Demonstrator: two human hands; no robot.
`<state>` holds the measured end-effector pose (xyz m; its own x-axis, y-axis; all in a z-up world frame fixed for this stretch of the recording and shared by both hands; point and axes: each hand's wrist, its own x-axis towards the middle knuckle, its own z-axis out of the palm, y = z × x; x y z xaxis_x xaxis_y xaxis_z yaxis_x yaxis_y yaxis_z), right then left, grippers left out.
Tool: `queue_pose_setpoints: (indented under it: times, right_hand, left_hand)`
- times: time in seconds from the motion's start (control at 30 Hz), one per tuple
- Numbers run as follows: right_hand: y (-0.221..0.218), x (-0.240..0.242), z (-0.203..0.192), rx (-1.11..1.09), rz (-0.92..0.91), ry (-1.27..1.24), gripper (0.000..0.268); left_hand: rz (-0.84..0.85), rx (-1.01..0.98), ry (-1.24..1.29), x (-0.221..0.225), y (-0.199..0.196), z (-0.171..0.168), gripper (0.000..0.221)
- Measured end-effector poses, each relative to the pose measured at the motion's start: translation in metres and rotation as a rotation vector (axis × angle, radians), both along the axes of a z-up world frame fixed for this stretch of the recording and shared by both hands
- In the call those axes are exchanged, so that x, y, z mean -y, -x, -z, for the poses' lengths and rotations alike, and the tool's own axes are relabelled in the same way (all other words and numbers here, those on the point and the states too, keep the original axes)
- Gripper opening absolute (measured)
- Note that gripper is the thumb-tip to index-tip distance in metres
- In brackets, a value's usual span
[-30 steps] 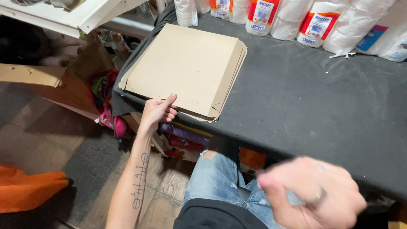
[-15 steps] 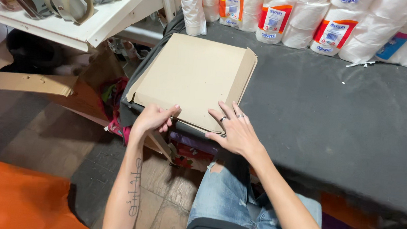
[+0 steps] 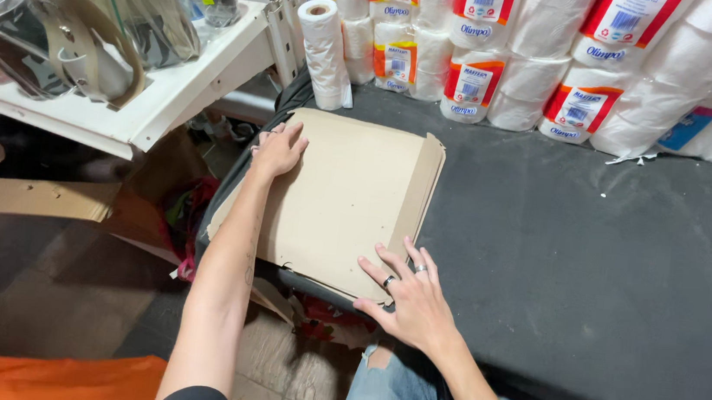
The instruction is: The person repeatedly picks up a flat cardboard sheet, folds the sides and flaps to form a box, and places the assembled box onto a stack.
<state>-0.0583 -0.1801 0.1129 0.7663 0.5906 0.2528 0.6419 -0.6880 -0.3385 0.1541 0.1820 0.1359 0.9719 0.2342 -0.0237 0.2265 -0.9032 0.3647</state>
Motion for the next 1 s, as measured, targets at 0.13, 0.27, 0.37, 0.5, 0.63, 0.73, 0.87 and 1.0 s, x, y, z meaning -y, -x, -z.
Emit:
queue_pose_setpoints:
  times: [0.13, 0.27, 0.37, 0.5, 0.63, 0.73, 0.87, 1.0]
  right_hand:
    - [-0.002, 0.001, 0.004, 0.164, -0.078, -0.105, 0.068]
    - [-0.003, 0.000, 0.002, 0.176, -0.105, -0.094, 0.066]
    - [-0.007, -0.001, 0.003, 0.130, -0.125, -0.107, 0.070]
    - [-0.008, 0.000, 0.004, 0.128, -0.147, -0.151, 0.066]
    - [-0.009, -0.001, 0.007, 0.118, -0.134, -0.158, 0.062]
    - [-0.008, 0.000, 0.007, 0.120, -0.129, -0.135, 0.059]
    - [-0.007, -0.007, 0.018, 0.102, -0.056, -0.173, 0.060]
    - [-0.002, -0.004, 0.014, 0.059, -0.037, -0.200, 0.063]
  left_hand:
    - [-0.053, -0.005, 0.081, 0.034, -0.010, -0.020, 0.060]
    - [-0.060, 0.000, 0.054, 0.045, -0.018, -0.020, 0.063]
    - [-0.046, 0.081, 0.005, 0.047, -0.017, -0.016, 0.063]
    - [-0.023, 0.093, -0.019, 0.049, -0.013, -0.017, 0.061]
    - [-0.003, 0.155, -0.219, 0.046, -0.029, 0.008, 0.057]
    - [0.278, 0.449, -0.485, 0.079, -0.028, 0.011, 0.038]
    - [0.419, -0.013, -0.250, 0.195, 0.034, -0.040, 0.073]
    - [0.427, -0.078, -0.323, 0.241, 0.052, -0.026, 0.077]
